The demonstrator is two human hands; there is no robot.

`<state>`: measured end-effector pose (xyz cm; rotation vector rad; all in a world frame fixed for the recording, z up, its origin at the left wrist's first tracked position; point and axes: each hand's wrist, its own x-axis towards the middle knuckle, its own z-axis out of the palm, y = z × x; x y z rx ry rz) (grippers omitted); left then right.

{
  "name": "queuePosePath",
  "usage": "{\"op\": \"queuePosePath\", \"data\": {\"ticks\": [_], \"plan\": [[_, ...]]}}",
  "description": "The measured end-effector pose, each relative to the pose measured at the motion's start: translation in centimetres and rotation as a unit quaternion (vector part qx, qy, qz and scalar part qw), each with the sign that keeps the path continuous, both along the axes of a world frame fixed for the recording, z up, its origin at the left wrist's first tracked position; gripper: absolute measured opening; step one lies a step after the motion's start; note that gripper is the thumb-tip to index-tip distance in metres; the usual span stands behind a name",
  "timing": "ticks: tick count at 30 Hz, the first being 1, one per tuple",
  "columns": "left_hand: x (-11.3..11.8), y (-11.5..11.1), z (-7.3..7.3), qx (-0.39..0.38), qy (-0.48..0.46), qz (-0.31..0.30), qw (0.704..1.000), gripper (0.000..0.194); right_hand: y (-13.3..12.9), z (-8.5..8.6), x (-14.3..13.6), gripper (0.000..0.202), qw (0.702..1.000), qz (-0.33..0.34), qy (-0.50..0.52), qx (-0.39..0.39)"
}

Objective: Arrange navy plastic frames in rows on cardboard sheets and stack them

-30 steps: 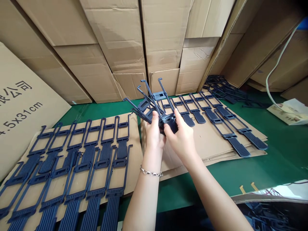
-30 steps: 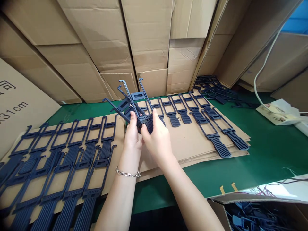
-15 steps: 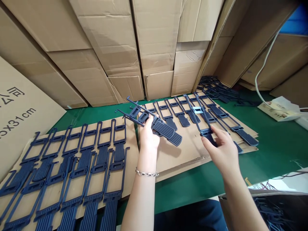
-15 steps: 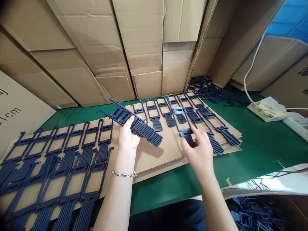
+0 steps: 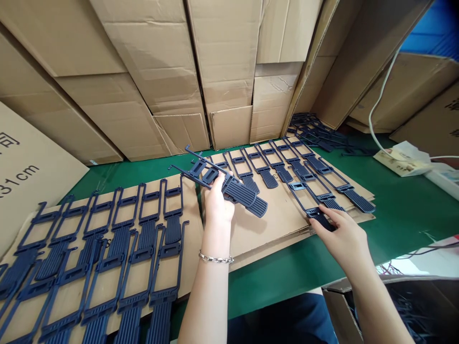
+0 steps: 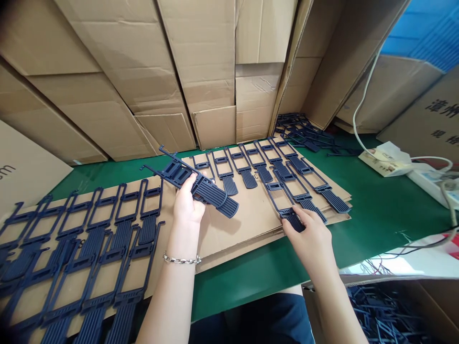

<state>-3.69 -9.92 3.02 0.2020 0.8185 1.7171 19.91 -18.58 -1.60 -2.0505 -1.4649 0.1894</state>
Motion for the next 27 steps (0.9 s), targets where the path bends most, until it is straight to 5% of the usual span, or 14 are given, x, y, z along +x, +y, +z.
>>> {"op": "queuePosePath", "data": {"ticks": [19,27], "plan": [[0.1,-0.2,0.3,-0.021,-0.023,-0.037,0.999,0.013,1.0,-0.1,-1.0,0.042,0.993,0.042,-0.110,-0.013],[0.1,-0.2,0.2,-0.006,-0.026,-0.048,0.998,0.008,1.6,1.0,-1.6,0.048,0.985,0.043,-0.138,-0.097]]}}
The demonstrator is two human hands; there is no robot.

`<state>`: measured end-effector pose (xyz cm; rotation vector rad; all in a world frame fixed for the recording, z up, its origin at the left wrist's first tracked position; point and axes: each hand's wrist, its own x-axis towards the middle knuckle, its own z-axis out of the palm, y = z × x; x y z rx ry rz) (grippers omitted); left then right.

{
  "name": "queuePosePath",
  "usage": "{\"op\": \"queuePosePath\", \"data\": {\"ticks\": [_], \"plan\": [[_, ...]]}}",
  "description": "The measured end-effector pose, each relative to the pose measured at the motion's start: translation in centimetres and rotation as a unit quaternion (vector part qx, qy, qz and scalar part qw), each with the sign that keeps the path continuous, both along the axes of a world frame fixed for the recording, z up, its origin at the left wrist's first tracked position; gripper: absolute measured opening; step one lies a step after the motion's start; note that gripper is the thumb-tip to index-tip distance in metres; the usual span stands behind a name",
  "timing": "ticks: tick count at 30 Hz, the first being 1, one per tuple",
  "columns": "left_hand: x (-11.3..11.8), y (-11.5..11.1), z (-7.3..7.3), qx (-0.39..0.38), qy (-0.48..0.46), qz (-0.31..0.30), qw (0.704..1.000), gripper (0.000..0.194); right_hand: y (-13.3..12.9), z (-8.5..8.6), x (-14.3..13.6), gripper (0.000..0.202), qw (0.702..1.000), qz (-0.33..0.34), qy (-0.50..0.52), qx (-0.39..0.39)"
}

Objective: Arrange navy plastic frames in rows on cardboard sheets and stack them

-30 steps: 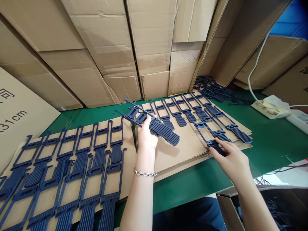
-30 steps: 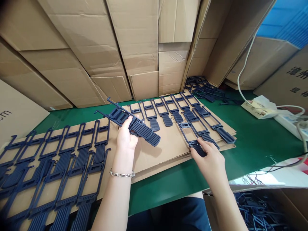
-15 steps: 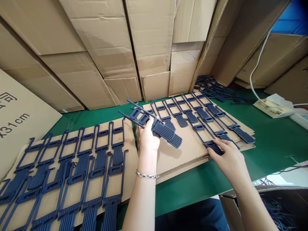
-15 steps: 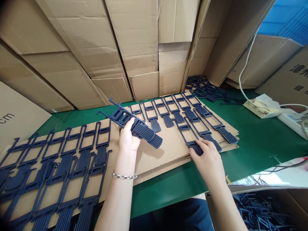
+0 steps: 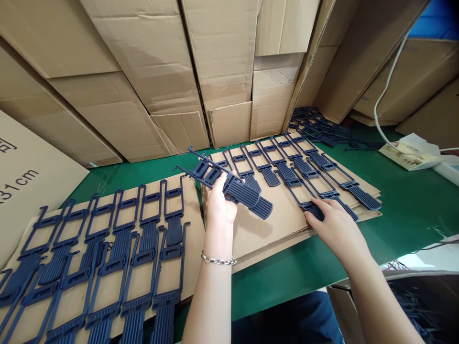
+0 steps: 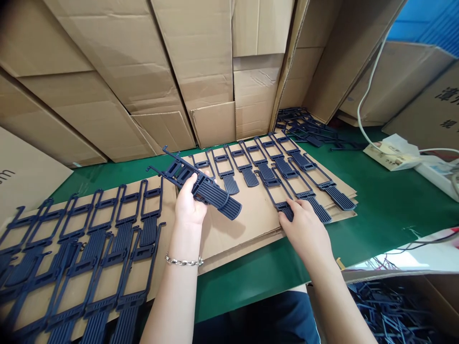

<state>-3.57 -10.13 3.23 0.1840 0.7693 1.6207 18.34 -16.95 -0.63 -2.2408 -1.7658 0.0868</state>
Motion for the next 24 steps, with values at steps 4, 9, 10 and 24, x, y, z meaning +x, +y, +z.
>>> {"op": "queuePosePath", "data": {"ticks": [4,9,10,24], "plan": [[0.0,0.1,-0.2,0.006,-0.002,-0.006,1.000,0.007,0.1,0.8,-0.4,0.047,0.999,0.017,-0.036,-0.028],[0.0,0.1,-0.2,-0.002,-0.001,0.000,1.000,0.007,0.6,1.3,-0.5,0.049,0.995,0.035,-0.074,-0.065],[0.0,0.1,-0.1,-0.006,0.000,0.001,1.000,0.007,0.8,1.4,-0.5,0.049,0.993,0.037,-0.081,-0.072],[0.2,-0.1,-0.1,0.007,0.015,-0.059,0.998,0.008,-0.5,4.4,-4.4,0.049,0.979,0.151,-0.014,0.135]]}}
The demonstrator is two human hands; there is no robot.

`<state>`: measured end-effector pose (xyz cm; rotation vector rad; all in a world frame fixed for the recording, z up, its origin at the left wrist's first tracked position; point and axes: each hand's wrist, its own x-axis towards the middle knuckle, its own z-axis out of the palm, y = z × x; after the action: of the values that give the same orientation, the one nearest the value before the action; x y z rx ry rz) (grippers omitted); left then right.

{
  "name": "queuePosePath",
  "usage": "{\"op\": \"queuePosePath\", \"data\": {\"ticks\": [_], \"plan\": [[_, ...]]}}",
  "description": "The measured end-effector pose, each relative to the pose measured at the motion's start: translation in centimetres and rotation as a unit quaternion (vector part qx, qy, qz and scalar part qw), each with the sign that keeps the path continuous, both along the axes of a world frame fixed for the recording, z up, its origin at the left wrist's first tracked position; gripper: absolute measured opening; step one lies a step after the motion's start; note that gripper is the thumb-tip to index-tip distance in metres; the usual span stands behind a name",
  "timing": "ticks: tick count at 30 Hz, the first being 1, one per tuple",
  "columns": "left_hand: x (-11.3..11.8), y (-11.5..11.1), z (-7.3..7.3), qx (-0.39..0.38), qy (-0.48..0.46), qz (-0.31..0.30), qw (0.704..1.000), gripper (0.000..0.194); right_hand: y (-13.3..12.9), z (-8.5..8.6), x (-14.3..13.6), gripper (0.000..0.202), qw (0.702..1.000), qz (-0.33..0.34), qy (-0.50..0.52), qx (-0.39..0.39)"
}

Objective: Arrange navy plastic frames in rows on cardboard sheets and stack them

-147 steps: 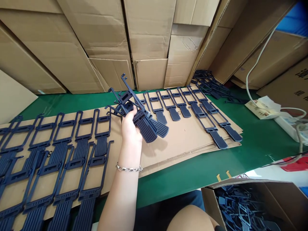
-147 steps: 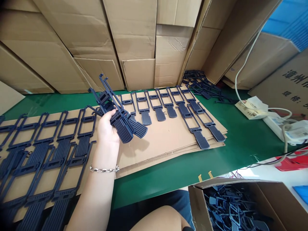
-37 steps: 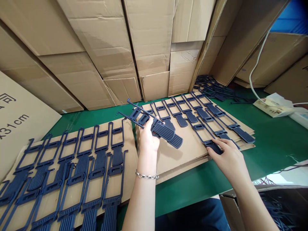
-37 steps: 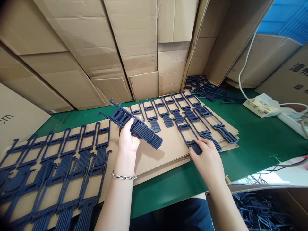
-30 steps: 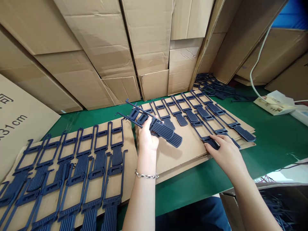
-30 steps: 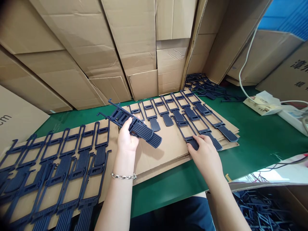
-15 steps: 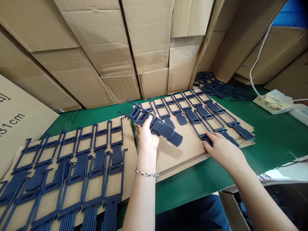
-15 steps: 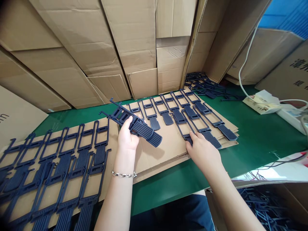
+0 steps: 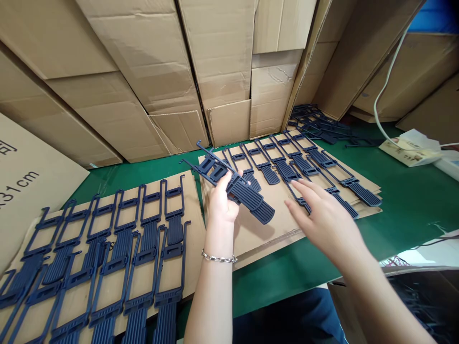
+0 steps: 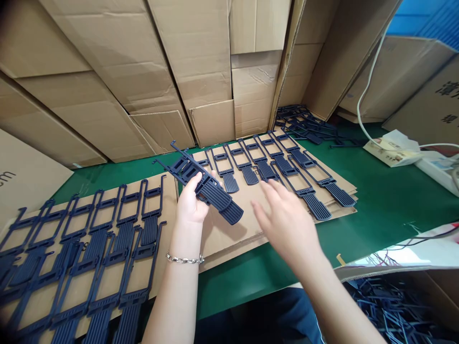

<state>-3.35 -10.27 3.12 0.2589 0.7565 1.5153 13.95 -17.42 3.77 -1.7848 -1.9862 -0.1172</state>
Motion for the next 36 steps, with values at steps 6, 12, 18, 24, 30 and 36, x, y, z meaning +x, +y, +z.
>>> {"op": "queuePosePath", "data": {"ticks": [6,12,18,24,30,36], "plan": [[0.2,-0.4,0.5,0.017,0.001,-0.049,0.999,0.008,0.6,-0.9,-6.1,0.053,0.985,0.144,0.086,0.049],[-0.1,-0.7,0.8,0.085,0.000,-0.004,0.996,0.018,2.2,-1.9,-7.5,0.044,0.961,0.195,0.180,0.081],[0.1,-0.7,0.1,0.189,0.042,0.063,0.979,0.036,2.7,-2.3,-7.6,0.043,0.944,0.201,0.207,0.158],[0.5,-0.3,-0.5,0.198,0.069,0.061,0.976,0.038,3.3,-0.9,-7.9,0.043,0.948,0.150,0.259,0.107],[0.9,-0.2,0.1,0.152,0.075,0.108,0.980,0.023,3.2,-0.4,-5.8,0.041,0.933,0.108,0.328,0.099],[-0.1,-0.3,1.1,0.115,0.039,0.248,0.961,0.008,1.2,-2.8,-1.0,0.037,0.905,-0.010,0.421,-0.063]]}}
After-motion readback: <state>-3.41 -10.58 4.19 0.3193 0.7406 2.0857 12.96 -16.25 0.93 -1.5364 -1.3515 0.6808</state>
